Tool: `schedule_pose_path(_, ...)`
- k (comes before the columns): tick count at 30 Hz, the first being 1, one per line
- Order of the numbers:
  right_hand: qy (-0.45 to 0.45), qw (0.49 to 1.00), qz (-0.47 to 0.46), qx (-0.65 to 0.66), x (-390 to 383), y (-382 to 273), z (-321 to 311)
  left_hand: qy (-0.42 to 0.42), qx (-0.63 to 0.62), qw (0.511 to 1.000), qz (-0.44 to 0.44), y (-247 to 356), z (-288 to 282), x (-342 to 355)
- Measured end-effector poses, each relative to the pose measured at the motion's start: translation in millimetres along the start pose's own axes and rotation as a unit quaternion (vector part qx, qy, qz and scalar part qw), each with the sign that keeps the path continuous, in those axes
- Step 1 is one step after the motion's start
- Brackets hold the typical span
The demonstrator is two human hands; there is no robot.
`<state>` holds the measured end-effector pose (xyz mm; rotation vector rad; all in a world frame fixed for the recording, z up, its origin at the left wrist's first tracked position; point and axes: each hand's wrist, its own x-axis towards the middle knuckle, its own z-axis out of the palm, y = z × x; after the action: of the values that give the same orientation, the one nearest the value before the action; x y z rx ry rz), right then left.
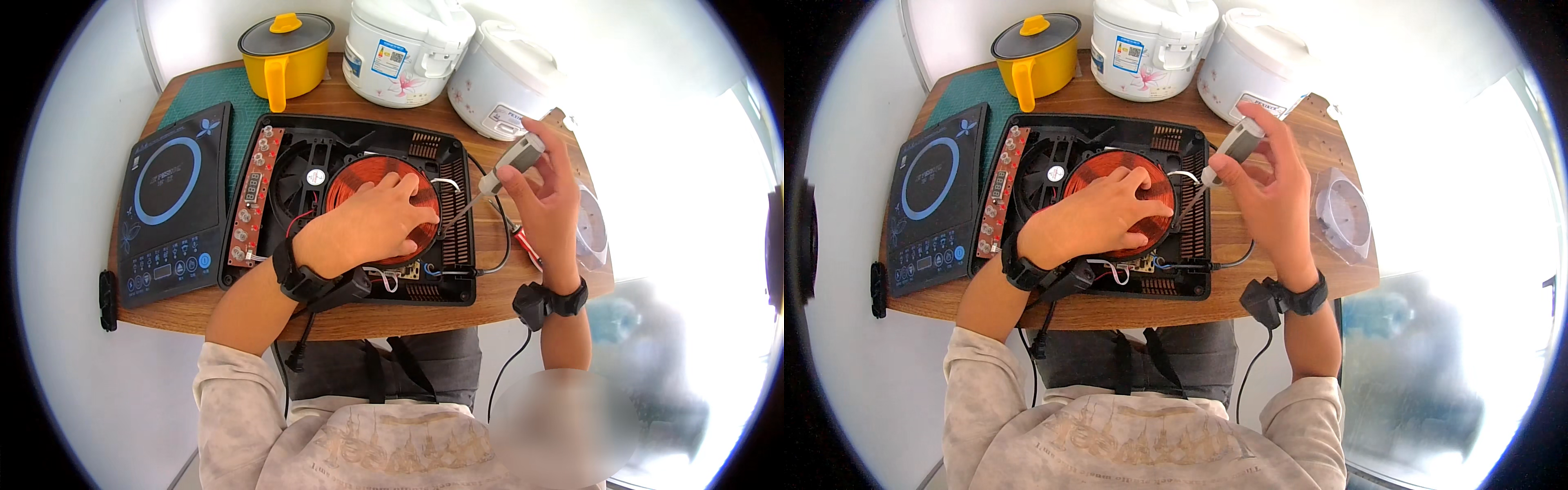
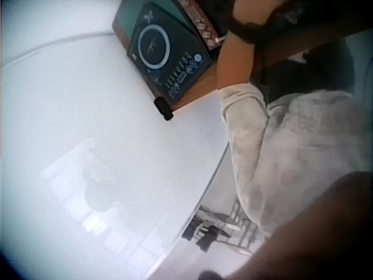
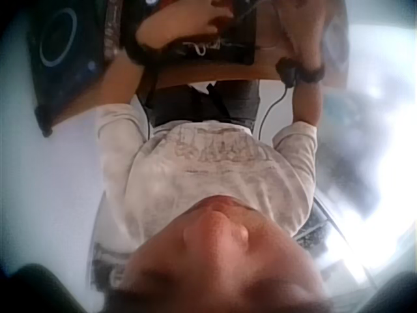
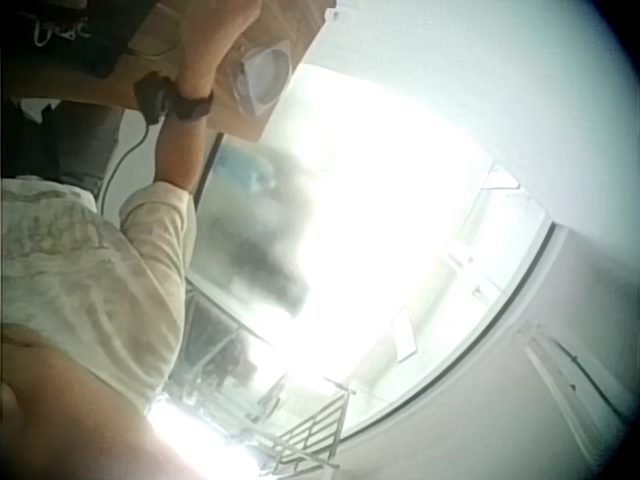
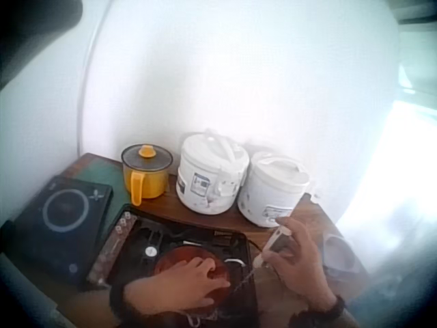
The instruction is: The person uses a screwdriver to remove screws from a red fan attached to a circuit board inside a black plastic housing. They then lift the fan and circuit board assembly out of the housing, inspect the underside, and place it back into the housing.
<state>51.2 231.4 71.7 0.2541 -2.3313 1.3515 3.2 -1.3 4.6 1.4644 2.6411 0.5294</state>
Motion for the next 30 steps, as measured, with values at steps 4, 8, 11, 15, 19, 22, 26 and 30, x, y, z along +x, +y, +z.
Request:
schedule_pose_path(4,0.020,0.998,-0.046,-0.029,-4,-13,5,0.022,-0.004,1.000,0.013,-2,4,-2)
schedule_pose_path(8,-0.016,0.996,-0.087,-0.026,-9,-23,6,0.032,-0.009,0.999,0.023,-4,5,-2)
schedule_pose_path(11,-0.035,0.995,-0.090,0.013,-14,-26,7,0.034,-0.004,0.999,0.028,-5,6,-2)
schedule_pose_path(15,-0.029,0.992,-0.075,0.097,-20,-25,9,0.035,-0.003,0.999,0.029,-4,5,-1)
schedule_pose_path(19,-0.033,0.988,-0.140,0.053,-19,-16,4,0.039,-0.002,0.999,0.033,-5,6,-2)
schedule_pose_path(22,-0.032,0.980,-0.194,-0.017,-19,-13,-5,0.037,-0.006,0.999,0.033,-6,6,-1)
schedule_pose_path(26,-0.035,0.982,-0.183,0.012,-24,-16,-2,0.030,-0.008,0.999,0.029,-4,4,-2)
schedule_pose_path(30,-0.031,0.986,-0.161,0.027,-26,-26,2,0.030,-0.007,0.999,0.028,-4,4,-3)
